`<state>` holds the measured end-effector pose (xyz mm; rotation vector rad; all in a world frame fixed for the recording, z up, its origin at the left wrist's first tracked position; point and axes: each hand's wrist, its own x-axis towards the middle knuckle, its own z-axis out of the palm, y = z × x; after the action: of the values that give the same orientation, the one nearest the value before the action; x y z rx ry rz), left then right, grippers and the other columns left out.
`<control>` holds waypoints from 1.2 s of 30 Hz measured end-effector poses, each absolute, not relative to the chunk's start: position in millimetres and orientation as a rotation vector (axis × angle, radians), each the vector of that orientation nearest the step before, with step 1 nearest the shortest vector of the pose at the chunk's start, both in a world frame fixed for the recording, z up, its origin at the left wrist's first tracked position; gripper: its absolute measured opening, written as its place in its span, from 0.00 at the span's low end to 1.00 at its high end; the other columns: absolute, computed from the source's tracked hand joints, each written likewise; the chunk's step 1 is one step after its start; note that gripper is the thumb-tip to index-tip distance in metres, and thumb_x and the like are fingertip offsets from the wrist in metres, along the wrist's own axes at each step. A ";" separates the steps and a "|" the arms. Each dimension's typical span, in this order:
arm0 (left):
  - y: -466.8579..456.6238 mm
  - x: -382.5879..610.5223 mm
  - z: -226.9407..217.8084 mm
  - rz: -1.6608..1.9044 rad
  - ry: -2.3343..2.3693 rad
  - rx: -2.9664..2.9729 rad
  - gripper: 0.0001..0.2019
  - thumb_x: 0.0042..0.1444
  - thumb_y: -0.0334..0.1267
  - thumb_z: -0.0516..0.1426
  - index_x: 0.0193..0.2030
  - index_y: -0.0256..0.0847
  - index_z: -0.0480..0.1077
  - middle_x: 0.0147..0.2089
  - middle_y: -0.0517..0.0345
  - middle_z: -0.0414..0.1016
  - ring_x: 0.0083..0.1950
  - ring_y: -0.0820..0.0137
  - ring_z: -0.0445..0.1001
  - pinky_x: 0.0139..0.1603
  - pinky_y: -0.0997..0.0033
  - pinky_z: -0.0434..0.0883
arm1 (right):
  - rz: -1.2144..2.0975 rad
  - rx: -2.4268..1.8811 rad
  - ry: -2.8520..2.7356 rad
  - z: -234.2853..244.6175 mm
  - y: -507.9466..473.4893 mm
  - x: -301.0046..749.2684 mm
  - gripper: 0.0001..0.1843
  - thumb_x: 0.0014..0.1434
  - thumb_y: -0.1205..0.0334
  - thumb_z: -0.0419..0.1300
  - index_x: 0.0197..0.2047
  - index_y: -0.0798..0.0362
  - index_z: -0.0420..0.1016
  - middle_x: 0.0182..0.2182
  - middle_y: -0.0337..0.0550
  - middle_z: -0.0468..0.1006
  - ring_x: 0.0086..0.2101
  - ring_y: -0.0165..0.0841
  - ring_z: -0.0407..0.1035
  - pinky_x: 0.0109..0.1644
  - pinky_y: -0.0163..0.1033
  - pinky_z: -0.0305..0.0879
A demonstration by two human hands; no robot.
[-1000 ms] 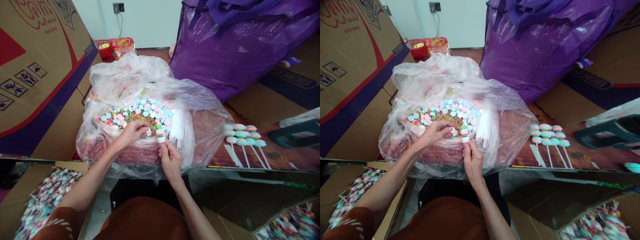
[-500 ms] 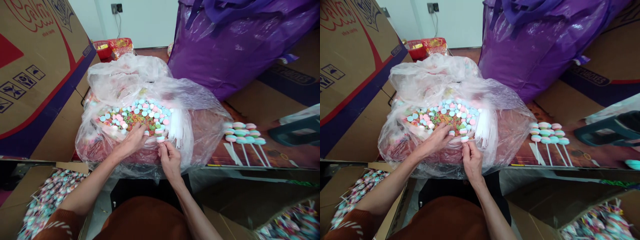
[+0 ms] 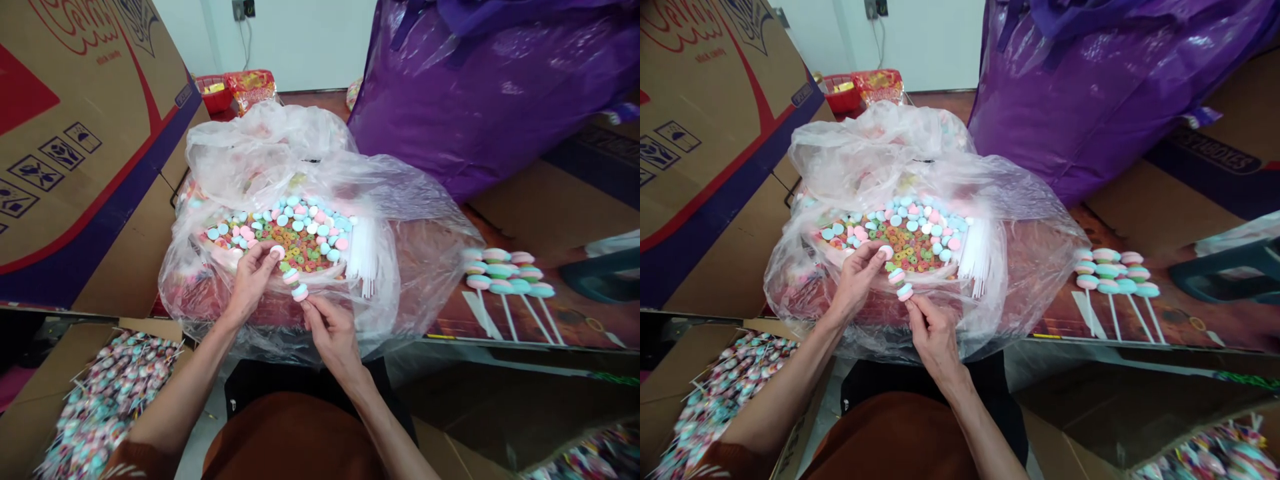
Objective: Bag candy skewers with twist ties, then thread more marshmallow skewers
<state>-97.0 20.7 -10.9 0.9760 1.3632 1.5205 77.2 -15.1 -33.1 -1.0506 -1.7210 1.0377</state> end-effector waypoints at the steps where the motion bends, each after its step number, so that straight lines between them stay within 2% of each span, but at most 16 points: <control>1: 20.2 -96.2 -11.2 1.540 1.349 0.965 0.16 0.52 0.47 0.66 0.41 0.39 0.75 0.37 0.58 0.76 0.36 0.72 0.71 0.37 0.74 0.69 | 1.036 -1.052 -1.724 -33.1 -14.9 76.0 0.13 0.68 0.59 0.54 0.37 0.53 0.78 0.20 0.34 0.67 0.22 0.29 0.62 0.30 0.35 0.58; 10: 15.4 -95.4 -16.2 1.578 1.323 0.902 0.16 0.51 0.48 0.67 0.42 0.41 0.75 0.39 0.58 0.77 0.38 0.72 0.73 0.42 0.72 0.71 | 1.057 -1.085 -1.701 -38.2 -16.2 72.4 0.15 0.69 0.58 0.53 0.33 0.53 0.76 0.21 0.34 0.65 0.23 0.28 0.59 0.29 0.35 0.56; 16: 14.7 -94.2 -20.2 1.610 1.310 0.857 0.17 0.49 0.47 0.68 0.43 0.41 0.77 0.41 0.57 0.79 0.40 0.70 0.75 0.43 0.71 0.72 | 1.079 -1.093 -1.704 -41.5 -15.4 72.9 0.16 0.69 0.57 0.53 0.35 0.53 0.77 0.21 0.34 0.63 0.22 0.28 0.57 0.28 0.34 0.54; 23: 12.8 -94.5 -21.5 1.604 1.357 0.917 0.16 0.49 0.45 0.69 0.43 0.40 0.79 0.40 0.55 0.82 0.40 0.69 0.77 0.44 0.68 0.74 | 1.133 -1.092 -1.689 -42.5 -12.7 72.8 0.15 0.68 0.56 0.54 0.37 0.53 0.79 0.21 0.35 0.65 0.23 0.29 0.58 0.27 0.33 0.54; 28: 8.4 -97.3 -19.9 1.599 1.464 1.037 0.12 0.53 0.44 0.66 0.41 0.40 0.81 0.44 0.52 0.83 0.45 0.66 0.78 0.47 0.67 0.74 | 1.174 -1.116 -1.672 -43.2 -12.5 74.0 0.15 0.68 0.55 0.54 0.37 0.53 0.79 0.21 0.35 0.65 0.23 0.28 0.57 0.26 0.33 0.54; 33: 7.0 -97.9 -23.0 1.602 1.500 1.059 0.12 0.56 0.44 0.64 0.42 0.40 0.81 0.42 0.53 0.83 0.42 0.67 0.78 0.44 0.69 0.74 | 1.186 -1.125 -1.670 -43.3 -13.0 72.5 0.16 0.69 0.55 0.53 0.36 0.53 0.77 0.21 0.35 0.64 0.23 0.28 0.57 0.26 0.33 0.53; 36: 8.4 -96.1 -25.8 1.638 1.531 1.123 0.09 0.56 0.41 0.64 0.41 0.39 0.81 0.42 0.53 0.83 0.44 0.66 0.78 0.48 0.68 0.74 | 1.187 -1.124 -1.678 -43.3 -14.2 69.6 0.16 0.69 0.55 0.52 0.35 0.53 0.75 0.21 0.34 0.63 0.23 0.28 0.57 0.27 0.33 0.53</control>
<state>-96.1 8.4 -25.8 1.1230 1.5315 1.6375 69.6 -14.2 -43.3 -1.1236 -1.6778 1.1866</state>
